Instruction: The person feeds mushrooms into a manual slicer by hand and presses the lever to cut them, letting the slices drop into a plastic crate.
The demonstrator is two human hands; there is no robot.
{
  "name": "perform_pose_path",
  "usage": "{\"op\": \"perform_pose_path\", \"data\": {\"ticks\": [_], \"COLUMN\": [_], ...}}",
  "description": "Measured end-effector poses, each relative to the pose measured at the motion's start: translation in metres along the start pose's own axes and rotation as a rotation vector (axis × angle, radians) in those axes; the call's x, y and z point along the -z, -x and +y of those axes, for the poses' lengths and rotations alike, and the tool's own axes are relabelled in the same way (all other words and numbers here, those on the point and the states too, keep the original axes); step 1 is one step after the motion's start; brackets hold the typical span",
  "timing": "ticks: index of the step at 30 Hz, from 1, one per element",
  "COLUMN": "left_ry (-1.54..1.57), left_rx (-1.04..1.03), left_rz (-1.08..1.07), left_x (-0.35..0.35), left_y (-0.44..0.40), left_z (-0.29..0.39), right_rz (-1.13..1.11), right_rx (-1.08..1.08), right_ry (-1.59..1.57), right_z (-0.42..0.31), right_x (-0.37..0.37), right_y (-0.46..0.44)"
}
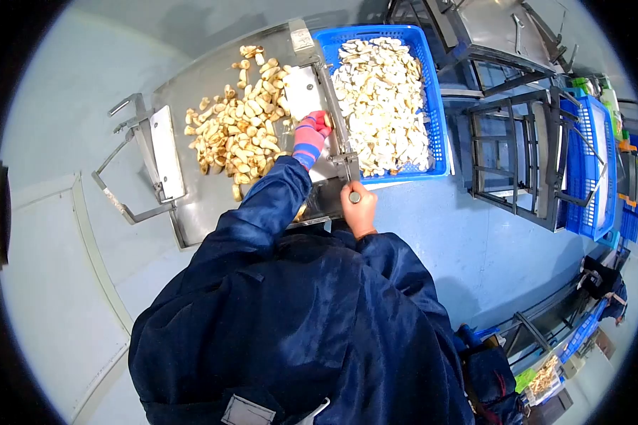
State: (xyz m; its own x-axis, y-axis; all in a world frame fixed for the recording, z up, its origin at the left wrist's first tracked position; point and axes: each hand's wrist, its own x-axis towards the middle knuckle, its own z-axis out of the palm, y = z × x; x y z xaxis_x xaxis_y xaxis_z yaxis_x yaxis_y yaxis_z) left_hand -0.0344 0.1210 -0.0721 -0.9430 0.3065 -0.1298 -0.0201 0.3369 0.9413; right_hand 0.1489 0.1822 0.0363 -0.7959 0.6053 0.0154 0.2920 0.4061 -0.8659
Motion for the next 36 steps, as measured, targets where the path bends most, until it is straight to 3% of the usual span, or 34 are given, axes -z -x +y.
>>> {"op": "perform_pose_path", "data": {"ticks": [3, 6, 8, 9, 11, 15, 20, 23, 30, 35, 36], "left_ry": [0.186, 0.254, 0.596, 0.279, 0.311, 0.238, 0.263, 0.196, 0.13, 0.032, 0.043], "left_rx": [0.059, 0.026, 0.243, 0.095, 0.127, 0.054, 0.177, 0.099, 0.18, 0.039, 0.097], "left_rz": [-0.049, -0.114, -0.146, -0.144, -0.128, -0.076, -0.112, -0.105, -0.111, -0.067, -0.048], "left_x": [0.0, 0.003, 0.006, 0.011, 0.01, 0.001, 0.006, 0.007, -0.002, -0.008, -0.008], "left_y": [-0.007, -0.006, -0.012, -0.006, -0.01, -0.009, -0.007, -0.007, -0.017, -0.02, -0.018], "left_z": [-0.009, -0.011, -0.013, -0.004, -0.001, -0.015, 0.003, -0.002, -0.022, -0.033, -0.033], "right_rz": [0.039, -0.043, 0.009, 0.032, 0.023, -0.033, -0.014, 0.016, 0.009, 0.017, 0.024], "right_rx": [0.018, -0.107, 0.024, 0.067, 0.049, -0.113, 0.022, 0.028, 0.024, -0.051, -0.051], "right_ry": [-0.006, -0.018, -0.025, -0.045, -0.043, -0.043, 0.024, 0.045, 0.032, 0.025, 0.042], "right_z": [-0.013, -0.055, -0.015, 0.006, 0.02, -0.056, 0.019, -0.031, 0.016, -0.05, -0.054], "right_x": [0.002, 0.016, 0.003, -0.005, -0.008, 0.015, -0.006, 0.008, -0.005, 0.013, 0.014], "right_y": [-0.003, -0.017, -0.006, 0.0, 0.004, -0.017, 0.003, -0.01, 0.004, -0.016, -0.017]}}
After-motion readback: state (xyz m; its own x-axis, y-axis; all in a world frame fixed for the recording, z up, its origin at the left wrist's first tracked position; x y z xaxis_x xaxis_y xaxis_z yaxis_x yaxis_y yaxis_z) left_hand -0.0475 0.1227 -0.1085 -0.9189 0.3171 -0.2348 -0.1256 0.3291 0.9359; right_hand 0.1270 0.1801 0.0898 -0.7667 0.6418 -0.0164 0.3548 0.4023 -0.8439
